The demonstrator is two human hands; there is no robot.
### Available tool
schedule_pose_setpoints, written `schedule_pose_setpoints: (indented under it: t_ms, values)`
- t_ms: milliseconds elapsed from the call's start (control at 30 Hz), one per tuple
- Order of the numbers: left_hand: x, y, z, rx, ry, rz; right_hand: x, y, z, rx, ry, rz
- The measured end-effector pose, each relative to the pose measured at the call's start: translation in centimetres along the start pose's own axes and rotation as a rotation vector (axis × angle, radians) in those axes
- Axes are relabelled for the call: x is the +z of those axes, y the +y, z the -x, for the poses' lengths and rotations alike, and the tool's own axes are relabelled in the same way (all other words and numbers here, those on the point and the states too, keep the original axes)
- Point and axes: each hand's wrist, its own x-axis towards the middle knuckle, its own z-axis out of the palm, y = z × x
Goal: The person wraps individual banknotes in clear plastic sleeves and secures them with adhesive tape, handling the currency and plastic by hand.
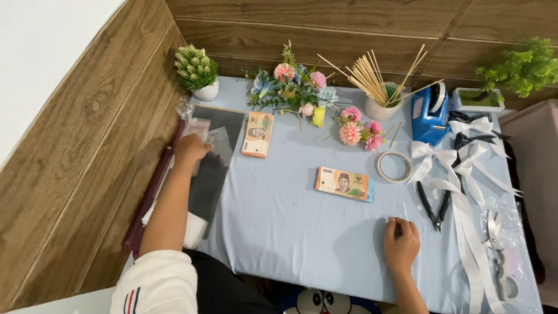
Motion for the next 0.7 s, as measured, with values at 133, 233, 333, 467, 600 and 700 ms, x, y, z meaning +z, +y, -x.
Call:
schedule_pose_setpoints:
  t_ms: [133, 233, 333, 467, 600, 700]
  values:
    - [2.6, -0.9, 0.9, -0.084, -0.059, 0.136, -0.2, -0.6, -0.2, 0.043, -0.013, -0.002]
    - [6.0, -0.9, -0.3, 0.051, 0.202, 0.258, -0.2, -0.7, -0.1, 0.054, -0.017, -0.001]
    - [7.8, 0.2, -0.8, -0.043, 0.258, 0.399, -0.2, -0.4, -0.1, 0.042, -0.003, 0.007]
    - [7.0, 1.9, -0.2, -0.197, 0.192, 0.468, 0.0, -0.3, -0.1, 0.010, 0.011, 0.012]
    - [6.0, 2.2, 0.1, -0.228, 0.153, 0.619, -0.1, -0.2, -0.2, -0.009, 0.001, 0.025]
    - [3.7, 2.3, 2.0, -0.249, 0.122, 0.735, 0.0, 0.0, -0.2, -0.008, -0.001, 0.029]
